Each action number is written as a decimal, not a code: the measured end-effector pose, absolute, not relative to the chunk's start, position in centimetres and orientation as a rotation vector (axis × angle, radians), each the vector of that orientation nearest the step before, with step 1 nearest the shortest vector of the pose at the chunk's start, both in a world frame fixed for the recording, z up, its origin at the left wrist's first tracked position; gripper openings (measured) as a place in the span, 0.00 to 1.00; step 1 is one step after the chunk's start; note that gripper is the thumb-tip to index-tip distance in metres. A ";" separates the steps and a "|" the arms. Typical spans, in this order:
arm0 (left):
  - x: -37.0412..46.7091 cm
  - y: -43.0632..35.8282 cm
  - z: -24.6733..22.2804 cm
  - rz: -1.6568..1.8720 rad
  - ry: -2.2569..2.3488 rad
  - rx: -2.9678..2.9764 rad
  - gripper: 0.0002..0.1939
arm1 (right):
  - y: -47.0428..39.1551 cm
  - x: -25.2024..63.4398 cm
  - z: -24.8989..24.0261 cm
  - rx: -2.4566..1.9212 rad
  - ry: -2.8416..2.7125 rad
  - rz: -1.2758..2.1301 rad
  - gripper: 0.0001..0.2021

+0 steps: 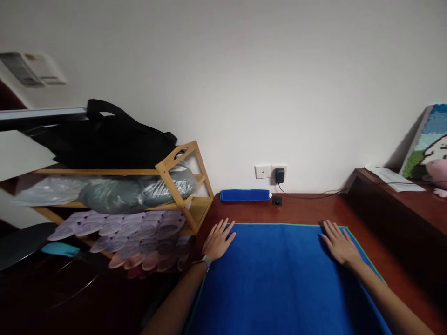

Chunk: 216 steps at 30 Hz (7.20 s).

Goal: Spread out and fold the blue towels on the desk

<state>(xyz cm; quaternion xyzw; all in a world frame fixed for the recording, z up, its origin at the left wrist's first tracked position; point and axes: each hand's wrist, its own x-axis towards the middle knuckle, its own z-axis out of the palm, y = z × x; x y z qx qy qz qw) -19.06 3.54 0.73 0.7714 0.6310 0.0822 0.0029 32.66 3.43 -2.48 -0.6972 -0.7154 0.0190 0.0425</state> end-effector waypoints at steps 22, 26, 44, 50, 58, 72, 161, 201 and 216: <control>-19.0 3.6 0.8 0.231 1.994 2.423 0.31 | 3.7 37.2 -4.1 -2.250 -2.083 0.167 0.40; -19.0 3.6 0.8 0.232 1.993 2.424 0.31 | 3.6 41.2 -4.6 -2.355 -1.997 0.159 0.42; -17.0 -1.7 1.8 0.490 1.860 2.463 0.28 | -6.3 7.3 1.8 -1.582 -2.329 0.281 0.34; -15.1 -6.5 -1.2 0.377 1.800 2.558 0.29 | -6.2 5.4 1.6 -1.630 -2.413 0.401 0.34; -15.3 -5.8 -1.4 0.379 1.828 2.558 0.30 | -6.9 20.7 -1.8 -1.945 -2.242 0.250 0.36; -15.0 -5.5 -0.9 0.309 1.863 2.535 0.30 | -8.0 39.4 -2.5 -2.404 -1.955 0.198 0.38; -16.4 -16.8 -0.5 0.270 1.832 2.536 0.29 | -20.6 40.0 -3.8 -2.311 -1.930 0.185 0.38; -21.7 -17.9 -2.6 0.442 2.085 2.345 0.33 | -20.4 40.4 -5.3 -2.292 -1.897 0.154 0.39; -21.2 -18.7 -2.4 0.259 2.094 2.371 0.42 | -20.6 40.5 -5.1 -2.297 -1.906 0.160 0.40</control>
